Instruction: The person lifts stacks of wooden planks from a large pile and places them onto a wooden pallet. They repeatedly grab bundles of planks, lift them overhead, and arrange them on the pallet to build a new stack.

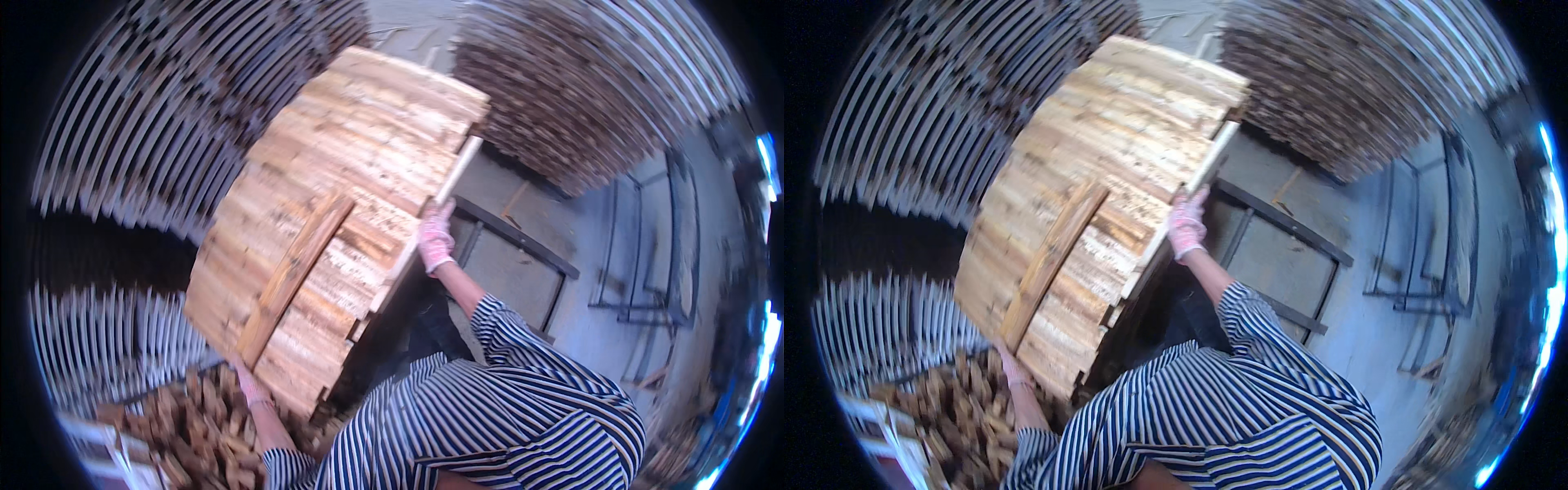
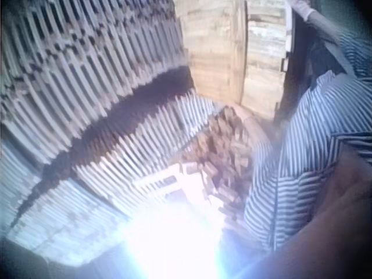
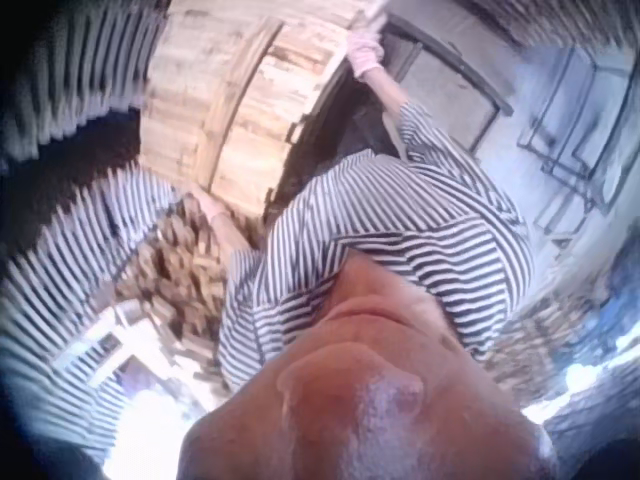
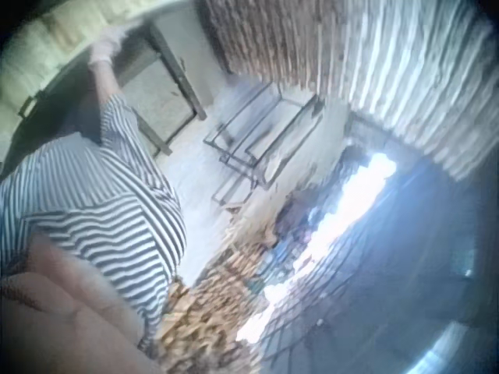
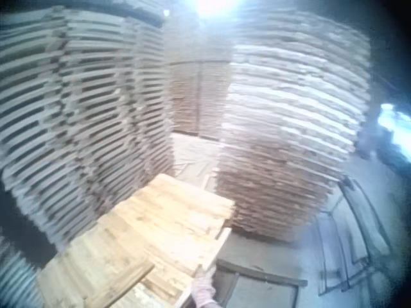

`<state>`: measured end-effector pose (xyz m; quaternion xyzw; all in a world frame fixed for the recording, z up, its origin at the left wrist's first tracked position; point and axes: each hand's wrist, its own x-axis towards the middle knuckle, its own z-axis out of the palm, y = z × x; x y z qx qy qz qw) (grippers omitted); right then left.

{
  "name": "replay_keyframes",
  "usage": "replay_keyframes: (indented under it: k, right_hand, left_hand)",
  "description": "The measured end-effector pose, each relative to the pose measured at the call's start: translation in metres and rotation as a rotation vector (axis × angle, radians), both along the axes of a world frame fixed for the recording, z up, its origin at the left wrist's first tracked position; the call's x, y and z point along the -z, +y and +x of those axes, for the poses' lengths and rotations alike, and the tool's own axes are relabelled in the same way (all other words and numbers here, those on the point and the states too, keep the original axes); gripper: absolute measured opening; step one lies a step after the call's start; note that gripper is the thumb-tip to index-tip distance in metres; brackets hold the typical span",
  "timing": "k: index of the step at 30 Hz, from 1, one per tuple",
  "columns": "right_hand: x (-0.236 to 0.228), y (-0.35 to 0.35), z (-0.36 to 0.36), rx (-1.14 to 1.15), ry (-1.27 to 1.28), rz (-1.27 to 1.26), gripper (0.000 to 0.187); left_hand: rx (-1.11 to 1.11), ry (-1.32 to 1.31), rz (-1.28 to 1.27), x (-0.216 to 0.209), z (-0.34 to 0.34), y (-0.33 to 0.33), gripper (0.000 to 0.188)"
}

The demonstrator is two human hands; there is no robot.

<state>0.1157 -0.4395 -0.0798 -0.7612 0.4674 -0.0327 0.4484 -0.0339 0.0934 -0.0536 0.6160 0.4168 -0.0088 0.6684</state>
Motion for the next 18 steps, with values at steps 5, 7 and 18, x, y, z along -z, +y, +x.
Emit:
replay_keyframes:
  k: [5, 7, 18]
  right_hand:
    - [-0.016, -0.042, -0.029, -0.052, -0.451, -0.006, 0.083]
    - [-0.044, -0.068, -0.019, -0.202, -0.587, -0.008, 0.086]
    - [-0.166, -0.185, 0.17, -1.594, 0.027, -0.638, 0.096]
  left_hand:
    - [-0.017, 0.027, 0.827, -0.035, 0.025, -0.046, 0.102]
    - [0.245, -0.131, 1.188, -0.043, 0.05, -0.099, 0.102]
    - [0.979, 0.246, 1.115, -0.113, 0.121, -0.203, 0.087]
